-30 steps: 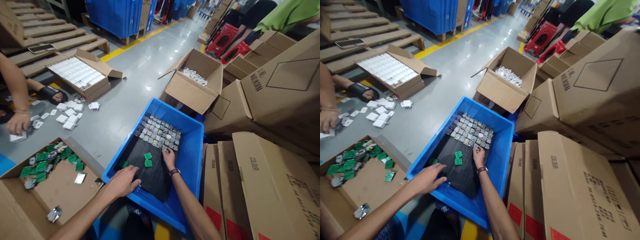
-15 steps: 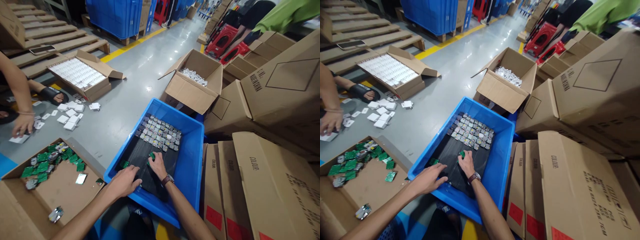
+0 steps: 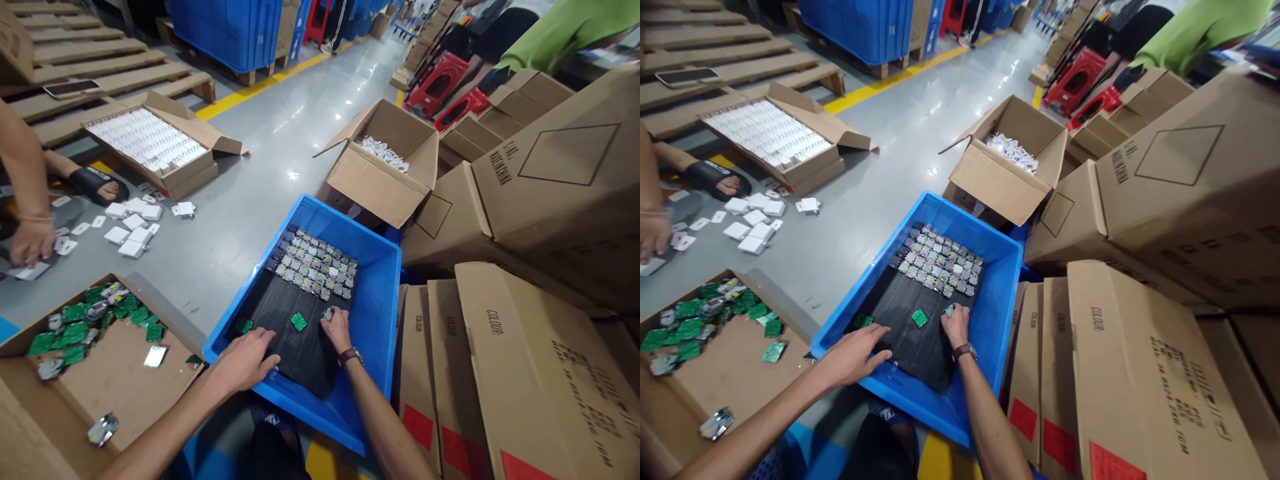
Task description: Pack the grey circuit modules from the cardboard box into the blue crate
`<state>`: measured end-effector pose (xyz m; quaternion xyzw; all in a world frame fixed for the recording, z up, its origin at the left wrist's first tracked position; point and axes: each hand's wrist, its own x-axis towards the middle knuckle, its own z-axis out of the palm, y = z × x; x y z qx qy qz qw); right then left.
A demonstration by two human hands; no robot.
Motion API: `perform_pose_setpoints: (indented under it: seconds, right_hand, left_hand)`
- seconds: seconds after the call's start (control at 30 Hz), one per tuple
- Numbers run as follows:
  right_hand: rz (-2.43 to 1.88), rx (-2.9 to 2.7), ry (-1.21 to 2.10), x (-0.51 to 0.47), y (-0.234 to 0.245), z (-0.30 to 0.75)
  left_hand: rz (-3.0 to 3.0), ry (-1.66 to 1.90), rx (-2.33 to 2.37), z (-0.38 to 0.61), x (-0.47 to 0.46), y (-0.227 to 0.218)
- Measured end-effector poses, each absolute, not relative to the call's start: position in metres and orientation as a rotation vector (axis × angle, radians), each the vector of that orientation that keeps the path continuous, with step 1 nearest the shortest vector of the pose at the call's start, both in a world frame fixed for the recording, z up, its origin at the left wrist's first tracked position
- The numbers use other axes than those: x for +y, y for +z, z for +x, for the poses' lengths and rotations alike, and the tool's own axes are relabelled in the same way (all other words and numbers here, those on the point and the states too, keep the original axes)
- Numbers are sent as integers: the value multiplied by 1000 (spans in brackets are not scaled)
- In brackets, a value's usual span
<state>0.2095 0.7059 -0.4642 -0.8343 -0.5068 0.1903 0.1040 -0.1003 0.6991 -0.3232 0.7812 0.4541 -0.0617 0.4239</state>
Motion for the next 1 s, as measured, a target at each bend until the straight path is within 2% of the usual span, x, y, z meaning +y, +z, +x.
perform_pose_setpoints:
  seconds: [0.13, 0.33, 0.53, 0.7, 0.9, 1.0]
  right_hand:
    - [-2388, -1365, 429, 719, -469, 222]
    - [-2305, -1240, 482, 727, -471, 223]
    - [-2282, -1301, 363, 724, -468, 209]
    - [-2352, -1268, 382, 724, -466, 210]
    - [-2271, -1293, 401, 722, -460, 210]
    - [-2136, -1485, 445, 711, -457, 185]
  left_hand:
    - [1951, -147, 1131, -101, 699, -326]
    - [1951, -124, 1133, -101, 698, -326]
    - [1950, -112, 1151, -101, 697, -327]
    - [1952, -122, 1147, -101, 697, -328]
    - [1950, -108, 1147, -101, 698, -326]
    - [1955, -116, 1146, -100, 698, -324]
